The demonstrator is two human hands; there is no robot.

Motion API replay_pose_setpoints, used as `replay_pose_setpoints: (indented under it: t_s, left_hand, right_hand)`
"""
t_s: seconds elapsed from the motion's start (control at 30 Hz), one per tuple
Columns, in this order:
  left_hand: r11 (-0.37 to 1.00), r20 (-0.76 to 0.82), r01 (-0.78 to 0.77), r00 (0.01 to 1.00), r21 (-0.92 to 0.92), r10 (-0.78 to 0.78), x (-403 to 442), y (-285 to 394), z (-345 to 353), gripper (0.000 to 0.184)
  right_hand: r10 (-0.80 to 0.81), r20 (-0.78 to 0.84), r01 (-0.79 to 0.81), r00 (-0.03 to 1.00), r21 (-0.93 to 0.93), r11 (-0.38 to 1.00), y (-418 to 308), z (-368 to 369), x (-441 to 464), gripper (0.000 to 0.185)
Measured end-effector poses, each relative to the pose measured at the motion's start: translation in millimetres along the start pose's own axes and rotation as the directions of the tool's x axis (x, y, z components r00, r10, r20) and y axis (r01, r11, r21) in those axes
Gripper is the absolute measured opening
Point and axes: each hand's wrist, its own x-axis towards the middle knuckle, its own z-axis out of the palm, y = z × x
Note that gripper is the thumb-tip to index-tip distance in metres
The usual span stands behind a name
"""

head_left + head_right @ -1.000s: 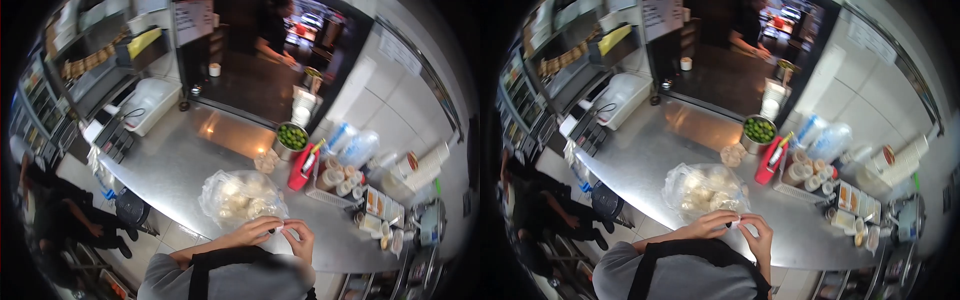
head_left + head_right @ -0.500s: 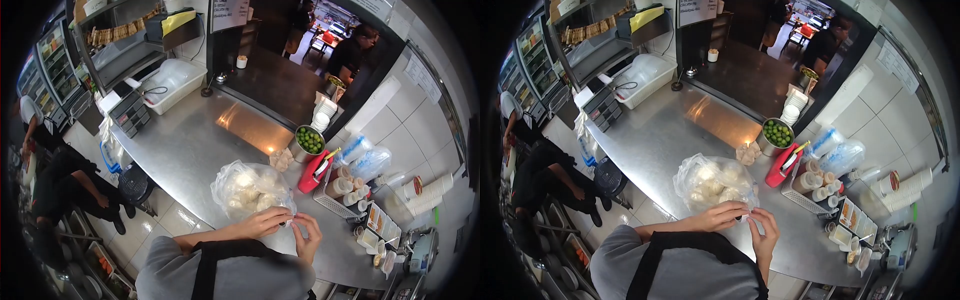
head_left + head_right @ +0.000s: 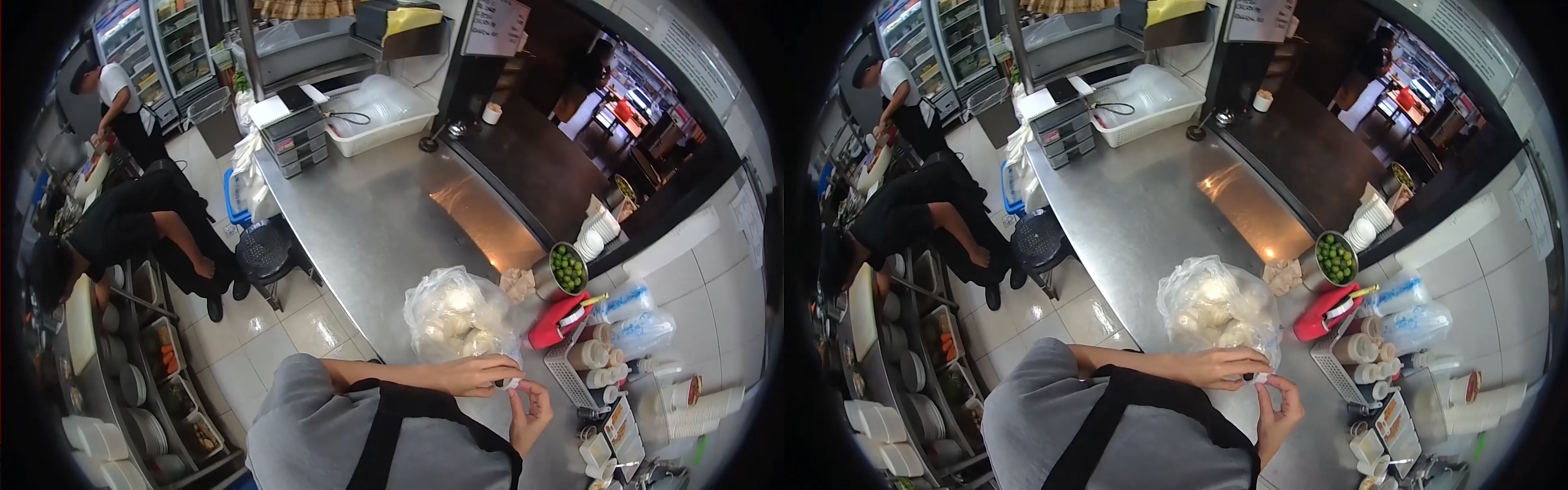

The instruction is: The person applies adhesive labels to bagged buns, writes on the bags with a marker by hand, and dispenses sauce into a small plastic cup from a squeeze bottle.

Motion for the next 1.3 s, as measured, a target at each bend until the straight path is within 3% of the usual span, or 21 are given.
replay_pose_setpoints:
  t_s: [0.2,0.5,0.73,0.83,0.93,1.03,1.3]
  left_hand:
    - [0.995,0.011,0.096,0.995,0.037,-0.096,3.3,7.2,-5.4,0.055]
    - [0.986,-0.027,0.07,0.997,0.15,-0.067,5.7,6.6,-3.5,0.048]
    - [0.978,0.01,0.018,1.0,0.208,-0.021,9.0,7.7,-1.5,0.049]
    - [0.972,0.004,0.019,1.0,0.233,-0.02,8.8,6.2,-1.5,0.049]
    - [0.967,-0.011,0.032,0.999,0.254,-0.03,9.1,7.0,-1.3,0.049]
    - [0.959,-0.013,0.05,0.999,0.279,-0.048,10.3,8.8,-2.8,0.049]
    - [0.936,0.009,0.026,0.999,0.352,-0.031,13.5,12.2,-3.3,0.052]
  right_hand:
    - [-0.181,0.012,0.178,0.983,-0.244,0.953,-5.4,0.6,7.6,0.02]
    - [-0.09,0.118,0.101,0.989,-0.092,0.991,-13.1,-7.1,13.8,0.018]
    - [-0.076,0.081,0.073,0.994,0.046,0.996,6.9,-7.2,6.0,0.018]
    - [-0.074,0.09,0.077,0.993,-0.031,0.997,-5.6,-7.4,6.9,0.019]
    - [-0.182,0.038,0.185,0.983,-0.132,0.974,-0.1,-3.6,4.5,0.021]
    - [-0.121,-0.009,0.12,0.993,-0.093,0.988,-9.2,-1.7,5.5,0.016]
    - [-0.298,0.041,0.286,0.954,-0.432,0.855,-0.9,-0.1,8.8,0.013]
